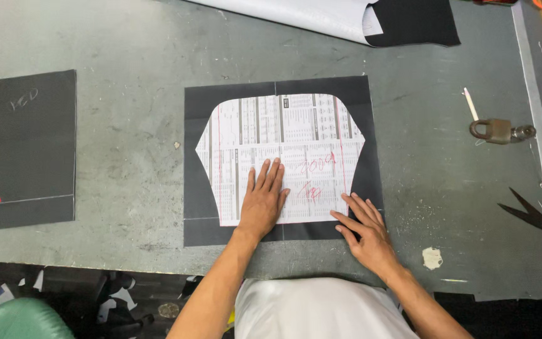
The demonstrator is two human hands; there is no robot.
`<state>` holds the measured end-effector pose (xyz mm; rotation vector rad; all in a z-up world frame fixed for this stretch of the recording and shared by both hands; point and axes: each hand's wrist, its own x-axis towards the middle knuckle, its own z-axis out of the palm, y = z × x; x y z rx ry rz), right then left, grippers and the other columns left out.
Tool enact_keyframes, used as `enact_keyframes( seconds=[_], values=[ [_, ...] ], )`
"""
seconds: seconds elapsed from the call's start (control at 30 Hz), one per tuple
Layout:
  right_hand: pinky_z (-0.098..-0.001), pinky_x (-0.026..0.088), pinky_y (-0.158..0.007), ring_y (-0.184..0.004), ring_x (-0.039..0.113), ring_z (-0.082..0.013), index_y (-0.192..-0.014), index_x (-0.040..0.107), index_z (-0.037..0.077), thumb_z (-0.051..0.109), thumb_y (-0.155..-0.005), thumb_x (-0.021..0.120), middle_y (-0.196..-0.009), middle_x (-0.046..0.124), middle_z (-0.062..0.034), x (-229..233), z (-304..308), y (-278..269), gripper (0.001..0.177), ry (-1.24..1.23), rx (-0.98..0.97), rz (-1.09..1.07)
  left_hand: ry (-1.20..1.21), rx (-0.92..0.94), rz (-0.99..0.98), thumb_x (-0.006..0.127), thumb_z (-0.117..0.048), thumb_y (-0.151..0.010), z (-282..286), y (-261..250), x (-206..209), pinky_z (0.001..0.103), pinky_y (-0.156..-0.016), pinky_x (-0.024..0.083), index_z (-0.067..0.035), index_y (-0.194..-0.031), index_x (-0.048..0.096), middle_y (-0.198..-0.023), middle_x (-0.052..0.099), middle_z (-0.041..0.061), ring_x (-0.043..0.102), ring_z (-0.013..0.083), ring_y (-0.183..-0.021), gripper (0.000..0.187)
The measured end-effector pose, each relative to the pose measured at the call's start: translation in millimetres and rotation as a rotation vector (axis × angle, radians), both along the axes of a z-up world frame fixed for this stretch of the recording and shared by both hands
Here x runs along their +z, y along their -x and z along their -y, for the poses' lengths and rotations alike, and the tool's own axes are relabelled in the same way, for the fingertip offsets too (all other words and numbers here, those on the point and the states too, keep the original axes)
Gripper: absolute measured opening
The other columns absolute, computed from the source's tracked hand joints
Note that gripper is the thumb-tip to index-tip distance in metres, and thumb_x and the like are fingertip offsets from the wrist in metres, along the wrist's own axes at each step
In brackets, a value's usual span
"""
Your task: The person places a paper template on a black sheet with a red Mitsubishi logo, then uses a ruler and white marker to draw straight lines across the sheet. The person repositions the template and secures it with a padlock before continuing to mark the material.
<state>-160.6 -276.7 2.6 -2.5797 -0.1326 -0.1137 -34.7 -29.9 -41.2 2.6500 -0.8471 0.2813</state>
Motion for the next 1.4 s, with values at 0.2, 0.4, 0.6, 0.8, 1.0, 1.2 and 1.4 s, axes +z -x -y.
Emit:
enact_keyframes(
  seconds=[0.2,0.4,0.6,0.8,1.0,1.2,1.4],
  values=[
    [-0.0485,0.025,-0.123,-0.148,0.036,-0.0253,-0.122,0.075,0.024,0.023,-0.088,0.071,-0.155,0.049,-0.0024,-1.1,0.2,-0.7,0.035,-0.003,-0.005,0.003,0.013,0.000,-0.014,0.055,-0.034,-0.101,1.6,-2.2,8.4,0.054,-0.122,0.023,0.003,-0.147,0.047,-0.160,0.039,0.014,0.030,0.0310,-0.151,0.059],
    [-0.0494,0.030,-0.119,-0.142,0.042,-0.0274,-0.116,0.078,0.023,0.027,-0.081,0.076,-0.149,0.054,-0.0040,-4.8,1.7,-2.9,0.035,0.023,0.005,0.075,0.063,-0.017,-0.038,0.059,-0.020,-0.097,-3.3,-13.1,17.4,0.052,-0.115,0.032,-0.001,-0.139,0.058,-0.153,0.050,0.012,0.042,0.0302,-0.143,0.046],
    [-0.0474,0.042,-0.110,-0.129,0.054,-0.0287,-0.104,0.082,0.022,0.021,-0.077,0.080,-0.136,0.064,-0.0035,-14.4,6.0,-8.4,0.026,0.022,0.006,0.151,0.137,-0.091,-0.102,0.065,-0.004,-0.089,-13.3,-36.7,29.5,0.042,-0.101,0.044,-0.003,-0.117,0.072,-0.139,0.064,0.008,0.057,0.0263,-0.126,0.029],
    [-0.0484,0.044,-0.111,-0.123,0.060,-0.0291,-0.098,0.079,0.012,0.014,-0.079,0.077,-0.126,0.069,-0.0047,-15.3,7.1,-18.6,0.019,0.033,0.105,0.271,0.135,-0.122,-0.161,0.066,0.000,-0.082,-16.7,-46.1,41.1,0.041,-0.100,0.045,-0.006,-0.104,0.076,-0.134,0.067,0.007,0.059,0.0256,-0.122,0.025],
    [-0.0456,0.046,-0.112,-0.113,0.066,-0.0251,-0.101,0.072,0.004,0.006,-0.095,0.066,-0.112,0.074,-0.0067,2.9,2.2,-36.5,0.009,-0.153,0.013,0.304,0.044,-0.182,-0.219,0.057,0.012,-0.075,-23.7,-58.1,35.5,0.039,-0.104,0.045,-0.010,-0.110,0.079,-0.140,0.064,0.006,0.059,0.0253,-0.122,0.047],
    [-0.0391,0.055,-0.087,-0.102,0.068,-0.0298,-0.104,0.070,0.001,0.006,-0.098,0.067,-0.104,0.073,-0.0114,39.2,-10.4,-71.9,0.009,-0.222,-0.139,0.378,-0.032,-0.279,-0.359,0.056,0.011,-0.079,-30.1,-85.2,39.2,0.038,-0.108,0.043,-0.019,-0.112,0.080,-0.142,0.060,-0.001,0.053,0.0273,-0.130,0.050],
    [-0.0397,0.054,-0.082,-0.093,0.069,-0.0306,-0.106,0.070,0.001,0.005,-0.099,0.067,-0.101,0.075,-0.0118,62.6,-14.6,-97.9,0.009,-0.223,-0.148,0.408,-0.125,-0.310,-0.507,0.059,0.003,-0.086,-24.1,-110.4,42.2,0.034,-0.109,0.045,-0.021,-0.112,0.079,-0.144,0.058,-0.007,0.052,0.0200,-0.134,0.041]
  ],
)
